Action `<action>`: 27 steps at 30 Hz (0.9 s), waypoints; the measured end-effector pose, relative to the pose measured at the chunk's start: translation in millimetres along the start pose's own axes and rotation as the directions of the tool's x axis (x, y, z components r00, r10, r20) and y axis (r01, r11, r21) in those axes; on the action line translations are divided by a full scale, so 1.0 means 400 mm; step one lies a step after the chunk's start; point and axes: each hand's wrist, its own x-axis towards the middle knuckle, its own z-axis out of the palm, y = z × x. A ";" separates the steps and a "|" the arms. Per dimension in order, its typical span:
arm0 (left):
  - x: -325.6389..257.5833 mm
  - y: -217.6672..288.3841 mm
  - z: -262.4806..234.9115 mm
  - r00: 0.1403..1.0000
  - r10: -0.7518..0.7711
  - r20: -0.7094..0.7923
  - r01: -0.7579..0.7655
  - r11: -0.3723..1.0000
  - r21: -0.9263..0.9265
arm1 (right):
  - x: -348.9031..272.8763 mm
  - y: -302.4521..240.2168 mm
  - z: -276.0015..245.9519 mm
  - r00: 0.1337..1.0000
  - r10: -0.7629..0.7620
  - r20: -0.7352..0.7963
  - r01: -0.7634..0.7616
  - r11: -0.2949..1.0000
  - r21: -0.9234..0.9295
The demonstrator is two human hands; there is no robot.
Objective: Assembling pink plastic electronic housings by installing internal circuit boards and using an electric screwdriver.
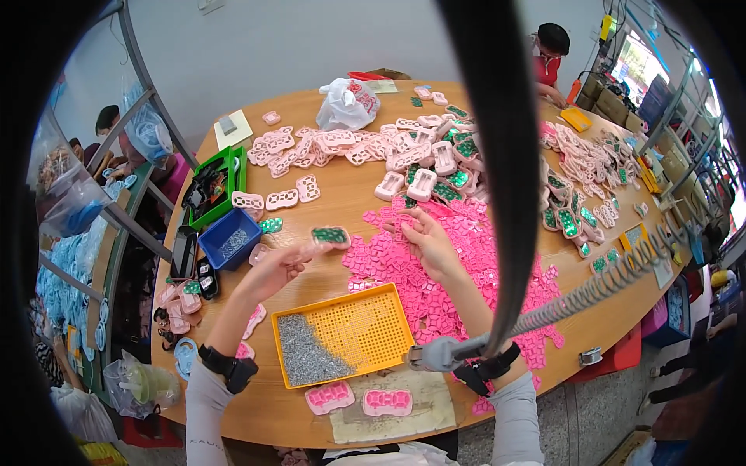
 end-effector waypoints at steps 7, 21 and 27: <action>-0.063 -0.072 0.210 0.911 0.413 -0.012 -0.378 0.843 0.382 | -0.023 -0.017 0.004 1.000 0.021 -0.019 -0.022 0.999 -0.046; -0.057 -0.134 0.337 0.806 0.581 0.109 -0.576 0.729 0.370 | -0.052 -0.025 0.116 0.877 -0.112 0.467 0.423 0.639 -0.642; -0.071 -0.128 0.351 0.891 0.448 -0.080 -0.436 0.890 0.132 | -0.063 -0.027 0.136 0.990 -0.137 0.012 0.136 0.959 -0.247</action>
